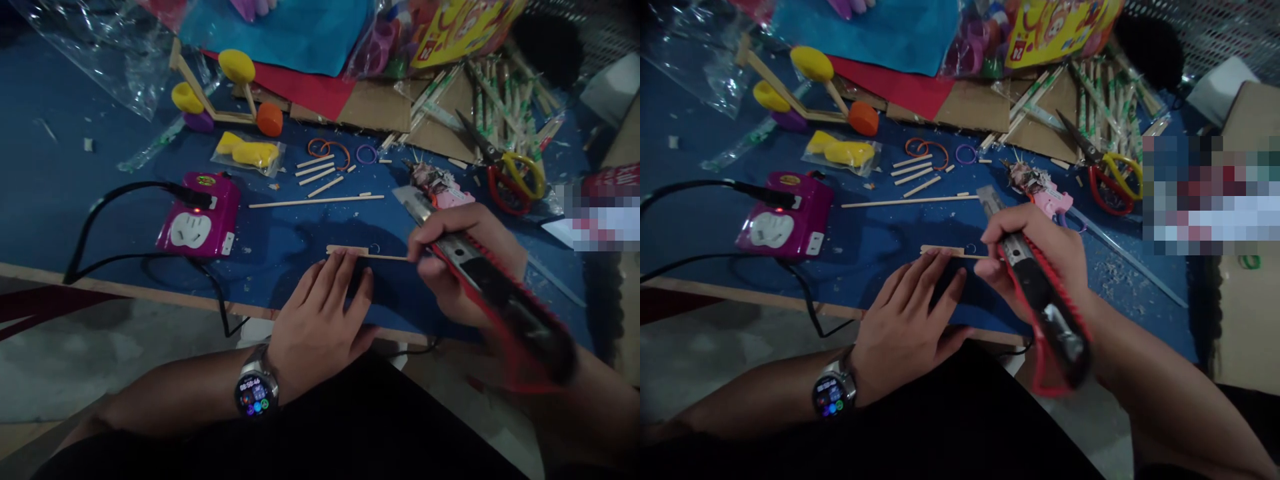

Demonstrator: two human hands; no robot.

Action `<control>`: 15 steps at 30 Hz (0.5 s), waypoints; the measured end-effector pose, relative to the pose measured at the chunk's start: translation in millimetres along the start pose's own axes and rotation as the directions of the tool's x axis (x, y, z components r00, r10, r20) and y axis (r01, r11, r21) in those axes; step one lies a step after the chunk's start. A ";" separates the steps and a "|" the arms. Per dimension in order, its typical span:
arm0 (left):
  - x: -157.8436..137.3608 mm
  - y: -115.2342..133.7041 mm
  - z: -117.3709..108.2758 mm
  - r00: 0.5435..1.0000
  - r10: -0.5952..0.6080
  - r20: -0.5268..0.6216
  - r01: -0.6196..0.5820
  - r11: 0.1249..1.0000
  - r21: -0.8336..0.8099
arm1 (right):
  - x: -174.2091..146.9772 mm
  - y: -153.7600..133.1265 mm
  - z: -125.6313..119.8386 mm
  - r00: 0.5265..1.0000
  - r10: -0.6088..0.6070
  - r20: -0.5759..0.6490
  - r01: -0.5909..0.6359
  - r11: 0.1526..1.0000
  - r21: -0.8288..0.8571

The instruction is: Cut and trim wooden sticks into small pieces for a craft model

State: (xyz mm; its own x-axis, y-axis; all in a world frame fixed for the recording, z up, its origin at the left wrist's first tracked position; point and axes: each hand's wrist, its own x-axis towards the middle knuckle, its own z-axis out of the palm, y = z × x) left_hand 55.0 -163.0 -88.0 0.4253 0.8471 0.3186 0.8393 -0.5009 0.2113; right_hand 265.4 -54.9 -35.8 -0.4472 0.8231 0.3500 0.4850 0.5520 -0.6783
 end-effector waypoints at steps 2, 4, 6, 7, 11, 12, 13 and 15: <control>-0.5 -0.4 0.2 1.000 0.006 -0.005 -0.006 1.000 0.003 | -3.8 -2.6 -8.1 0.995 -0.045 0.094 0.045 0.999 0.003; -1.1 -0.6 0.4 1.000 0.005 -0.011 -0.005 1.000 0.009 | -5.6 -3.9 -12.0 0.981 -0.093 0.171 0.092 0.996 0.014; -1.5 -0.8 0.5 1.000 0.006 -0.015 -0.006 1.000 0.013 | -5.6 -4.6 -11.7 0.971 -0.123 0.203 0.122 0.992 0.018; -1.6 -0.8 0.6 1.000 0.009 -0.018 -0.009 1.000 0.016 | -5.2 -4.8 -10.3 0.967 -0.135 0.215 0.136 0.991 0.014; -1.2 -0.1 1.4 1.000 -0.008 -0.018 0.008 0.999 0.033 | -4.3 -1.2 -1.3 0.968 -0.170 0.186 0.185 0.981 -0.066; -1.1 0.3 1.7 1.000 -0.014 -0.018 0.015 0.999 0.038 | -4.5 1.2 0.9 0.973 -0.175 0.150 0.191 0.976 -0.102; -0.9 0.7 1.8 1.000 -0.018 -0.020 0.019 0.999 0.042 | -4.6 4.2 2.8 0.978 -0.171 0.121 0.187 0.973 -0.138; -0.5 1.3 2.0 0.999 -0.017 -0.029 0.018 0.999 0.042 | -4.0 11.0 5.5 0.978 -0.149 0.143 0.172 0.970 -0.169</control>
State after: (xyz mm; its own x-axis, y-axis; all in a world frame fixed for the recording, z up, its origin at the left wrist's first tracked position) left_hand 56.5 -163.7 -89.8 0.4008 0.8501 0.3417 0.8606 -0.4772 0.1778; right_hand 268.3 -52.9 -48.2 -0.6174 0.7042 0.3506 0.5210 0.7000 -0.4885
